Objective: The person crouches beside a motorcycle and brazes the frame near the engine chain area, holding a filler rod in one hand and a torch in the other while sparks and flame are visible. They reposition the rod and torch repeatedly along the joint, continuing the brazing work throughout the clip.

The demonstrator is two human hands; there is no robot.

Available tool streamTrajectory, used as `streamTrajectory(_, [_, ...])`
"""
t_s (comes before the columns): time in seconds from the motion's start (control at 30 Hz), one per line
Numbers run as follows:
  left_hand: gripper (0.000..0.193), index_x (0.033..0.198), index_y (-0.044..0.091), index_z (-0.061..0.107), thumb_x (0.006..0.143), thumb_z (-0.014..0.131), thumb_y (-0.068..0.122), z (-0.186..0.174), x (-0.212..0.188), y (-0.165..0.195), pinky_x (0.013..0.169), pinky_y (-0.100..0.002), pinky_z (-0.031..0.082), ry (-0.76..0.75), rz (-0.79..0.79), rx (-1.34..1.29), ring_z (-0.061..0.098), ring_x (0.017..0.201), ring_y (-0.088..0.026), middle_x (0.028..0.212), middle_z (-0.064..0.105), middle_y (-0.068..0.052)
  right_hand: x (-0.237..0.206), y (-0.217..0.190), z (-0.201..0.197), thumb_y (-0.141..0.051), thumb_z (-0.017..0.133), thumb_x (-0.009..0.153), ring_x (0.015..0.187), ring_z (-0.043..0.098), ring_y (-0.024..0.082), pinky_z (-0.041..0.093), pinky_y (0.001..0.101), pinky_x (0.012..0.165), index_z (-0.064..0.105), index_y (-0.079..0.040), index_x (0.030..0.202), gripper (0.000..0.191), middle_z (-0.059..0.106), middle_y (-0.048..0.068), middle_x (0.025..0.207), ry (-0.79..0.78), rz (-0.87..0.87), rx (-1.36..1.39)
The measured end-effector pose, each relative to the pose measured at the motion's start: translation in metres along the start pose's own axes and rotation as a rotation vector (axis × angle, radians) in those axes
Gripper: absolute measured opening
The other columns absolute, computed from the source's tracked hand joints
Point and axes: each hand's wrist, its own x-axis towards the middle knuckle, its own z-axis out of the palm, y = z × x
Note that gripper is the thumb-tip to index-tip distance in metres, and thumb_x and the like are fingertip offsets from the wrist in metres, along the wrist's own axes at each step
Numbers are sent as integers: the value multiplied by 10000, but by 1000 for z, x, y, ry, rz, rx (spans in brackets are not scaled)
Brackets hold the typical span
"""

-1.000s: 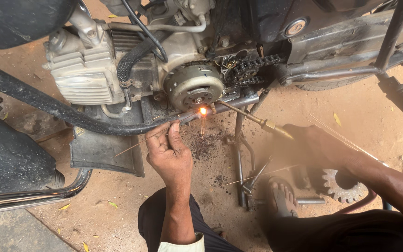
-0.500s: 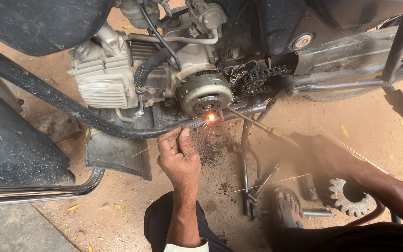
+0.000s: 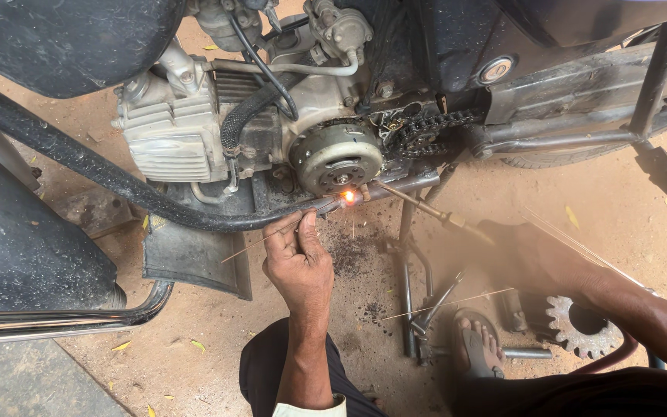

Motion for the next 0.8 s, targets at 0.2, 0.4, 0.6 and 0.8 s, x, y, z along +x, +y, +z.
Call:
streamTrajectory(0.2, [140, 1133, -49, 537, 1027, 617, -2, 0, 0, 0, 774, -251, 672, -3, 3, 24, 784, 959, -203, 1021, 766, -183, 1, -1, -1, -468, 605, 919, 1071, 748, 232, 578, 410, 943, 587, -247, 1383, 514, 761, 63, 1150, -24, 16, -78])
streamTrajectory(0.4, [139, 1131, -54, 530, 1031, 612, -3, 0, 0, -1, 820, -267, 681, -5, 7, 25, 780, 976, -208, 1028, 759, -189, 0, -2, -1, -469, 566, 954, 1059, 776, 231, 580, 407, 968, 561, -249, 1384, 483, 777, 73, 1129, -38, 76, -32])
streamTrajectory(0.6, [138, 1133, -45, 535, 1028, 614, -2, 0, 0, 0, 819, -268, 680, -18, -14, 28, 782, 976, -205, 1025, 764, -186, 0, -1, 1, -458, 553, 956, 1027, 771, 226, 579, 404, 964, 535, -267, 1410, 492, 772, 60, 1119, -16, 28, -53])
streamTrajectory(0.8, [146, 1140, -48, 538, 1027, 620, -3, 0, -1, 2, 816, -271, 669, -10, -17, 25, 781, 969, -202, 1024, 764, -187, 0, 3, 1, -437, 585, 937, 1019, 781, 224, 593, 401, 942, 569, -257, 1407, 504, 783, 64, 1105, -17, 2, -27])
